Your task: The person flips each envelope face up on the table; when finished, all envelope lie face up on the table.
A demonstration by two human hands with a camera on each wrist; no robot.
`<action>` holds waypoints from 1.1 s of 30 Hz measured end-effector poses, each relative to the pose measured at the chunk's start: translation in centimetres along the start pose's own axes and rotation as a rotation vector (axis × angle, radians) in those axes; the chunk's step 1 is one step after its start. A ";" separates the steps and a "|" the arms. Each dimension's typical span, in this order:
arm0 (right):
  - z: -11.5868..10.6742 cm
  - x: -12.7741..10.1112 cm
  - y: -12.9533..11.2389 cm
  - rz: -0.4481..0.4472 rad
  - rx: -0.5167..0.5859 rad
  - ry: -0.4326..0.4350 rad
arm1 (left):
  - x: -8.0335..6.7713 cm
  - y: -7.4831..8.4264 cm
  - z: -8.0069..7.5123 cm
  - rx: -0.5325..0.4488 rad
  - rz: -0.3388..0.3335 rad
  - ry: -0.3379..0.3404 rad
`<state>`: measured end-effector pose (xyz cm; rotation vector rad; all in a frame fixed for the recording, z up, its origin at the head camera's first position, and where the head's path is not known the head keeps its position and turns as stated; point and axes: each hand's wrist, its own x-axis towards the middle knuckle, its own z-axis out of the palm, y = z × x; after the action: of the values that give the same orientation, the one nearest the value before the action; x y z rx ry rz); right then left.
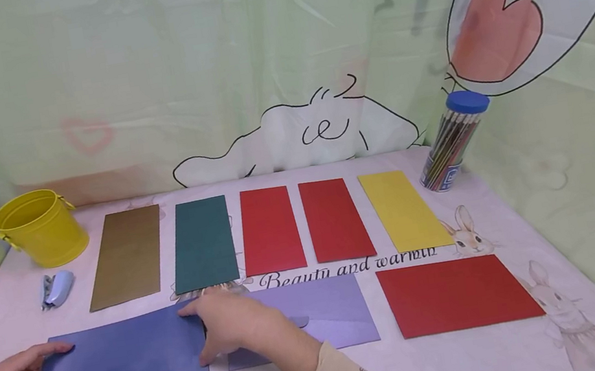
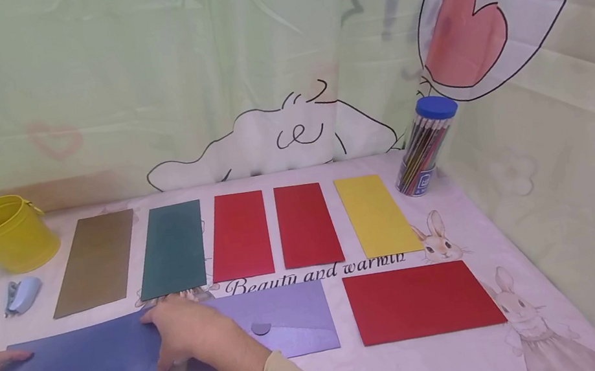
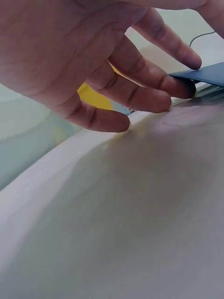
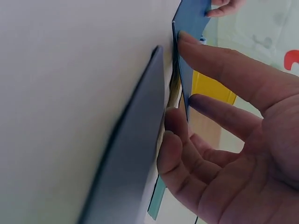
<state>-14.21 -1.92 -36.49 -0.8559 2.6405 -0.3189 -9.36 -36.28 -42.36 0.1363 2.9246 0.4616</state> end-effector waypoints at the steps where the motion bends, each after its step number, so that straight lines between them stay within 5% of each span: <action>1: 0.0 0.0 0.0 0.005 0.002 -0.002 | 0.0 0.0 -0.1 0.003 0.006 -0.011; 7: 0.2 -0.4 -0.3 0.033 -0.009 0.018 | -0.3 0.7 -0.6 0.041 0.063 -0.036; 13: 0.1 -0.7 -0.3 -0.011 -0.050 0.041 | -0.9 1.5 -0.7 0.158 0.038 0.026; 20: 0.1 -0.7 -0.3 -0.019 -0.075 0.037 | 0.2 2.3 -0.9 0.211 0.097 -0.001; 26: -0.2 -1.1 -0.2 -0.067 -0.117 0.014 | 1.3 4.9 -1.4 0.177 0.117 -0.062; 33: -2.5 -3.4 2.8 -0.101 -0.052 0.047 | 1.7 10.2 -1.6 0.034 0.282 0.065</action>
<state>-14.06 2.61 -34.21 -1.0126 2.6646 -0.3002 -10.65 -26.90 -37.98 0.5533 2.9888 0.4644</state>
